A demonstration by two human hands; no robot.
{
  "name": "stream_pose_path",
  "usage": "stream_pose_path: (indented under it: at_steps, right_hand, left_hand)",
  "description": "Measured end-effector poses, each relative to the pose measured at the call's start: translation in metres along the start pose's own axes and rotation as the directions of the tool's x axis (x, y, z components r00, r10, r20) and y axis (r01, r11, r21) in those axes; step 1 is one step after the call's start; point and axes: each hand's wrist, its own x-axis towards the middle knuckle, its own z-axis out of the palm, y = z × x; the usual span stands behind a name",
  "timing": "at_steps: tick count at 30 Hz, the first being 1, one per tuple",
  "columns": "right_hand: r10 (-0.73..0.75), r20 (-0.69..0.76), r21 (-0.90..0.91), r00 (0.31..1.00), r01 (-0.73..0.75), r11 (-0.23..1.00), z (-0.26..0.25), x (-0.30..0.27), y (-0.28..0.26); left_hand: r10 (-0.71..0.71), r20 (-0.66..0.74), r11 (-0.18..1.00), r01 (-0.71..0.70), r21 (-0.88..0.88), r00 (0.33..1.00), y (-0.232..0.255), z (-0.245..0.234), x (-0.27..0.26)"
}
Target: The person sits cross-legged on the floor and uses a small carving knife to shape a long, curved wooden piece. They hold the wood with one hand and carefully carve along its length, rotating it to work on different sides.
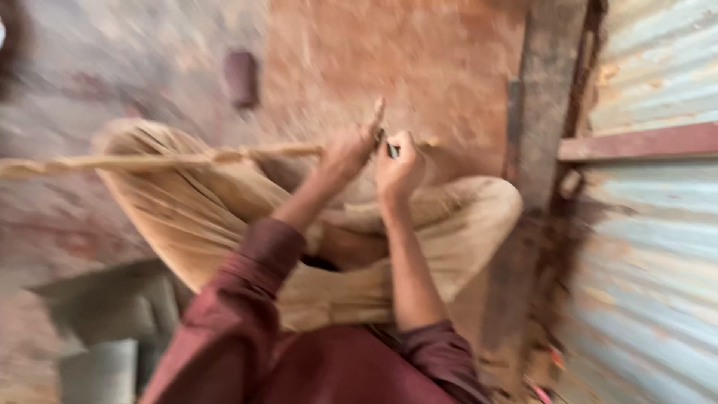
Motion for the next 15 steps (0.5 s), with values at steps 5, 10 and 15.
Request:
stream_pose_path:
  at_steps: [5, 10, 15]
  right_hand:
    - [0.088, 0.102, -0.010, 0.991, -0.088, 0.996, -0.012, -0.004, -0.004]
    - [0.105, -0.011, 0.063, 0.994, -0.104, 0.993, 0.001, 0.007, -0.006]
    - [0.162, 0.070, 0.147, 0.984, -0.170, 0.974, -0.012, -0.001, 0.002]
  left_hand:
    - [-0.004, 0.051, 0.998, 0.001, 0.055, 0.999, 0.002, -0.004, -0.009]
    - [0.009, 0.014, 1.000, -0.009, 0.020, 1.000, -0.003, -0.009, 0.002]
    - [0.036, -0.015, 0.999, -0.036, 0.033, 0.999, 0.004, 0.007, -0.012]
